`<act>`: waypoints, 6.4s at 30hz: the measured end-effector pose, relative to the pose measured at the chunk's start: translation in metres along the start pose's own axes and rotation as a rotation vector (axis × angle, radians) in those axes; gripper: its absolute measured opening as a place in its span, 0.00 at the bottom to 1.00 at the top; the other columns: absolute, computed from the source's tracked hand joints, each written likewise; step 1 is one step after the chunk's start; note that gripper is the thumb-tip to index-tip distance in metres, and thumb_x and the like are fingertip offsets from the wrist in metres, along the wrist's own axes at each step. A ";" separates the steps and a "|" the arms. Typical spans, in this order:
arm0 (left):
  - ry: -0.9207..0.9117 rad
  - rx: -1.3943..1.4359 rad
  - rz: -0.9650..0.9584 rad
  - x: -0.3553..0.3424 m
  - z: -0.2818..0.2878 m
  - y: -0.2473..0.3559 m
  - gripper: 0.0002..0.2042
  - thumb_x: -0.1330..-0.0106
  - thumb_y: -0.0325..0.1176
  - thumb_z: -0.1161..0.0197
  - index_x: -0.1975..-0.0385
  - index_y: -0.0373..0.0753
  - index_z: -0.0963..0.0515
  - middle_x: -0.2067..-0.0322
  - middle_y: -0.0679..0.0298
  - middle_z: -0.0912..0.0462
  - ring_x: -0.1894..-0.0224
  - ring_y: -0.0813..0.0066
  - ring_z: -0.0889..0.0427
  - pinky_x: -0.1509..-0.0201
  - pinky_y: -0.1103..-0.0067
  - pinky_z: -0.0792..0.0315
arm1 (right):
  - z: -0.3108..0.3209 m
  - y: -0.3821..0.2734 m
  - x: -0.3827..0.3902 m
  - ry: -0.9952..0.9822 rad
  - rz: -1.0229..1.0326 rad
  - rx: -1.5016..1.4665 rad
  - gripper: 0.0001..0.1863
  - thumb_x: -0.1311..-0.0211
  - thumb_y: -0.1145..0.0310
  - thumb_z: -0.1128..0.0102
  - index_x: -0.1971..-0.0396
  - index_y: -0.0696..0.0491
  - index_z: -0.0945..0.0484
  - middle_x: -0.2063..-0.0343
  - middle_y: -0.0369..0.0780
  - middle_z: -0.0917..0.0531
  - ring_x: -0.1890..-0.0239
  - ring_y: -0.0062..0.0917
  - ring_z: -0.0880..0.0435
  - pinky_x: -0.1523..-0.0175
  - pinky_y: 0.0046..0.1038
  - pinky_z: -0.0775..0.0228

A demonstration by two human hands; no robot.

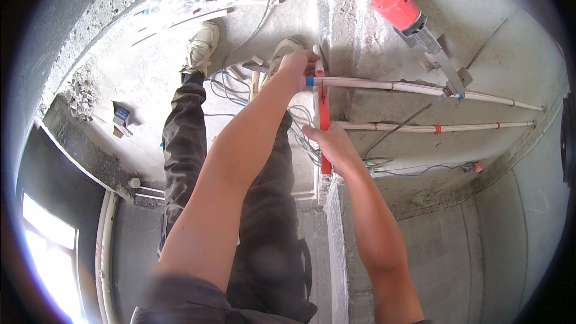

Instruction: The person measures and cuts white PVC pipes using a pipe cutter and a pipe bending tool. They then fit the cut pieces into a junction and secure them against the wall.

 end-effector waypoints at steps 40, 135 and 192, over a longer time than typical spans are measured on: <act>0.078 0.010 -0.004 0.018 -0.002 -0.003 0.14 0.30 0.26 0.36 0.50 0.25 0.22 0.58 0.45 0.17 0.68 0.57 0.18 0.65 0.67 0.18 | -0.007 0.013 0.010 -0.008 -0.009 -0.072 0.27 0.35 0.53 0.31 0.53 0.64 0.24 0.64 0.45 0.17 0.60 0.29 0.18 0.51 0.34 0.28; 0.089 -0.207 -0.492 0.039 0.082 -0.028 0.03 0.43 0.21 0.39 0.71 0.34 0.23 0.77 0.59 0.24 0.77 0.68 0.23 0.75 0.72 0.31 | -0.008 0.004 -0.010 0.055 0.023 -0.077 0.25 0.36 0.53 0.30 0.58 0.65 0.20 0.66 0.48 0.15 0.62 0.31 0.17 0.54 0.36 0.26; -0.065 -0.231 -0.413 0.094 0.020 -0.031 0.14 0.39 0.27 0.24 0.55 0.29 0.13 0.70 0.59 0.12 0.80 0.82 0.25 0.80 0.83 0.35 | -0.004 -0.002 -0.025 0.080 0.084 -0.016 0.25 0.47 0.68 0.32 0.53 0.71 0.22 0.61 0.59 0.14 0.53 0.49 0.13 0.48 0.40 0.25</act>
Point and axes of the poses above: each hand's wrist, its own x-axis away from the middle knuckle, its own z-axis out of the back of the hand, y = z × x, the point moved 2 cm from there along -x, towards the middle knuckle
